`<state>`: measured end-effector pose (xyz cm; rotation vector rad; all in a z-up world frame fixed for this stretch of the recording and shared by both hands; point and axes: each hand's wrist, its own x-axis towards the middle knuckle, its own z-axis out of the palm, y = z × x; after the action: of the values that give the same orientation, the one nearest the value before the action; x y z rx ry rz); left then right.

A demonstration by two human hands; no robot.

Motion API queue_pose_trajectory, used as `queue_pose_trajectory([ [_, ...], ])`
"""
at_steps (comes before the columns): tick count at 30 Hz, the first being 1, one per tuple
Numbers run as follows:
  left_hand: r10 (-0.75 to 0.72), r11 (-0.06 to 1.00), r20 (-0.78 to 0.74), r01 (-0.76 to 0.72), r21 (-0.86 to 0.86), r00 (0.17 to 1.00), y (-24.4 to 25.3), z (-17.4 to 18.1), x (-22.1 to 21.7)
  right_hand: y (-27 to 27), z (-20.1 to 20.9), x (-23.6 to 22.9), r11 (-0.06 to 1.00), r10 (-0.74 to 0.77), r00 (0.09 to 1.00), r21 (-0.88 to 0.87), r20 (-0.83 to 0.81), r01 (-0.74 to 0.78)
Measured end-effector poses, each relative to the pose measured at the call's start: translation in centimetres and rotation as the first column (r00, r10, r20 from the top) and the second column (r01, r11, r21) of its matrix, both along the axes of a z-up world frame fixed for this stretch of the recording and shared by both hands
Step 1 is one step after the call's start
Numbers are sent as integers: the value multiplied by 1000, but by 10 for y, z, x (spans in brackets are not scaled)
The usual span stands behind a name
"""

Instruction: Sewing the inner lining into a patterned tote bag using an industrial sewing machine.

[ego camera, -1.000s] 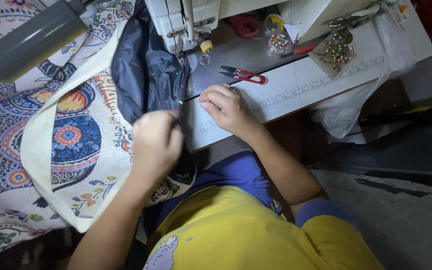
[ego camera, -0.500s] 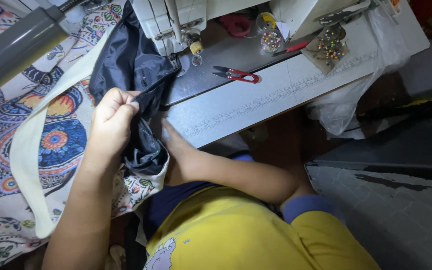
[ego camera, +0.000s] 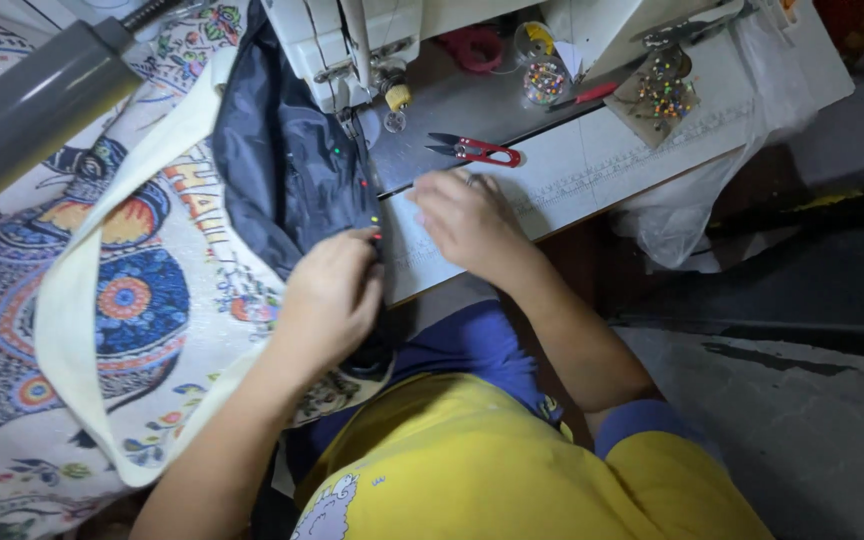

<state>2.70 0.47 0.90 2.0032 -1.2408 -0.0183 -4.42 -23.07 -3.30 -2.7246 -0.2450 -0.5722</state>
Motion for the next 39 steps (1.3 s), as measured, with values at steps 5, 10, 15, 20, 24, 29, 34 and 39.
queue_pose_trajectory([
  [5, 41, 999, 122, -44, 18, 992, -23, -27, -16, 1, -6, 32, 982, -16, 990, -183, 140, 42],
  [10, -34, 994, 54, 29, 107, 998, -17, -22, 4, 6, -12, 48, 969, 113, 968, -238, 225, -58],
  [15, 65, 991, 445, -111, 77, 893, -33, -19, 70, 10, -15, 50, 978, 129, 955, -194, 268, -77],
  [20, 169, 941, 440, -277, 194, 882, -32, -45, 95, 15, -7, 44, 993, 66, 969, -109, 238, -40],
  [24, 147, 960, 238, -196, 198, 960, -28, -41, 99, -1, -26, 64, 991, 100, 978, 75, 183, -115],
  [29, 214, 968, 12, -213, 134, 977, -29, -50, 104, -4, -7, 103, 992, 129, 986, -21, 110, -127],
  [34, 252, 954, -66, -236, 184, 966, -30, -27, 99, 8, -12, 124, 966, 70, 989, -258, 130, -34],
  [39, 237, 952, -88, -213, 217, 967, -33, -21, 99, 6, -2, 113, 988, 122, 953, -127, 277, -89],
])
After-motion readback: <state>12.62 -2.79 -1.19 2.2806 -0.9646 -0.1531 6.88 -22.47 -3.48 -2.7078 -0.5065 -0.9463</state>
